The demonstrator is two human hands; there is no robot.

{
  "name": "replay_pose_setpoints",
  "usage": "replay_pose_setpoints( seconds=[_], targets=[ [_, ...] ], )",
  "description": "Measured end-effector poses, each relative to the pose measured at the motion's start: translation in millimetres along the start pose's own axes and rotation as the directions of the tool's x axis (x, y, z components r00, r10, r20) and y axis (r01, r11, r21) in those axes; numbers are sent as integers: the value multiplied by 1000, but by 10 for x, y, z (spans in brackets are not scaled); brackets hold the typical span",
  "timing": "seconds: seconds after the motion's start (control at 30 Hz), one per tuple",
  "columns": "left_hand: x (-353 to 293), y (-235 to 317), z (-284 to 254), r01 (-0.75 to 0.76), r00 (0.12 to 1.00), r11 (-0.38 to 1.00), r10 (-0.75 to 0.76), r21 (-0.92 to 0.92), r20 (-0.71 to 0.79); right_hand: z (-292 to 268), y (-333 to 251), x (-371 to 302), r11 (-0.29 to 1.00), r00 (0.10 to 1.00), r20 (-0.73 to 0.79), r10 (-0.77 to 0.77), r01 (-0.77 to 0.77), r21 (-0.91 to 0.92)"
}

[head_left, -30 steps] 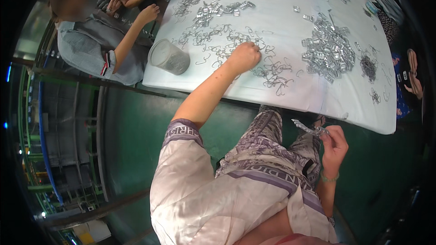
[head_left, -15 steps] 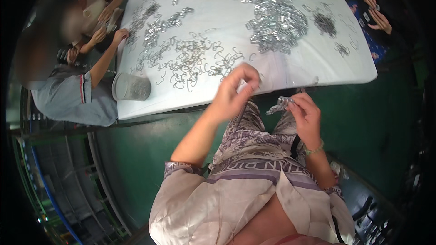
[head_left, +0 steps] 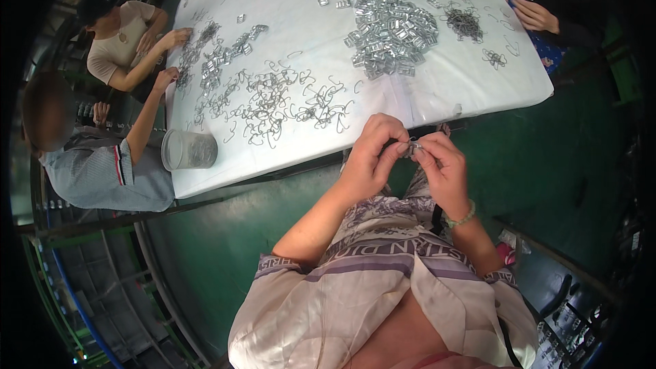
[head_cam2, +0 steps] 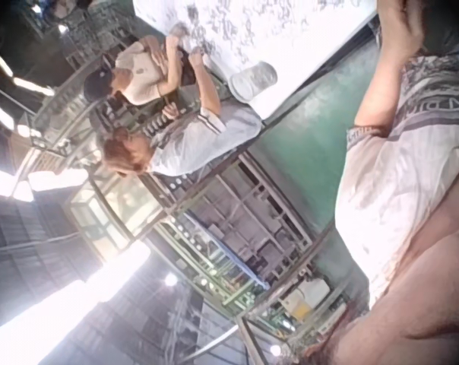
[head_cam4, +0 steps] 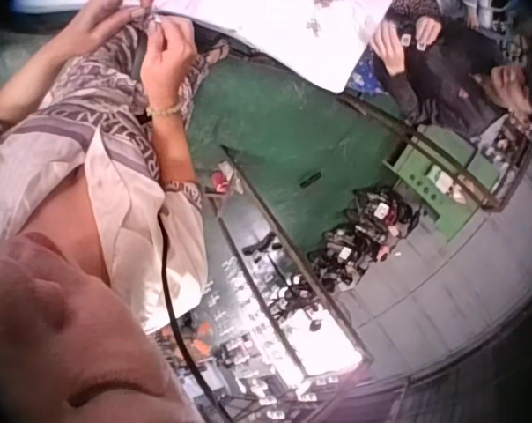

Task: The person sits at a table and assembles keychains by hand. They repeatedly pick up small metal components and wire loops, attach them together, and place the finished keychains on a nearby rack. Other people at the table perform the same task.

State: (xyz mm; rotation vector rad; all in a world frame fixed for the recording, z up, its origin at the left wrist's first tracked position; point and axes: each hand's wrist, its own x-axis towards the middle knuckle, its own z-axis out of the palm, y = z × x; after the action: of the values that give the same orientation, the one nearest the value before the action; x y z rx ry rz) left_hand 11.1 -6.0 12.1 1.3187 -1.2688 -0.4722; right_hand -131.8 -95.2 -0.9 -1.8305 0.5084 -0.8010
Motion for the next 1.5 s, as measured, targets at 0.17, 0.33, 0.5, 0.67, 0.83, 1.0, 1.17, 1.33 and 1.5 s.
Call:
replay_pose_setpoints(
  seconds=[0.17,0.33,0.5,0.67,0.83,1.0,1.17,1.33,1.5],
  targets=[
    [-27,-72,11,-2,1000,986,1,-165,-6,10,0,-4,985,995,62,81,-90,148],
    [-76,-90,25,-23,997,980,9,-197,-73,-21,125,78,961,994,78,79,-96,259],
    [-95,-36,-25,-32,997,982,17,-186,-80,-140,636,658,985,991,-86,105,-115,-128],
    [-119,-26,-52,-28,997,988,17,-153,-73,139,1199,1137,803,989,-43,-144,91,-589],
    [-135,-26,-57,3,994,987,-21,-162,-106,155,1432,1369,737,987,-16,-162,110,-667],
    [-125,-115,-77,21,991,990,-39,-142,-126,-123,1183,1304,814,845,210,492,-532,233],
    [-67,-176,-1,30,991,989,-48,-143,-124,-229,711,1001,496,805,328,495,-572,654],
    [-52,-139,50,62,989,988,-81,-145,-127,-198,590,877,447,832,304,465,-517,730],
    [-44,-85,130,164,953,960,-214,-228,-216,78,316,603,462,896,173,408,-366,808]
  ],
)
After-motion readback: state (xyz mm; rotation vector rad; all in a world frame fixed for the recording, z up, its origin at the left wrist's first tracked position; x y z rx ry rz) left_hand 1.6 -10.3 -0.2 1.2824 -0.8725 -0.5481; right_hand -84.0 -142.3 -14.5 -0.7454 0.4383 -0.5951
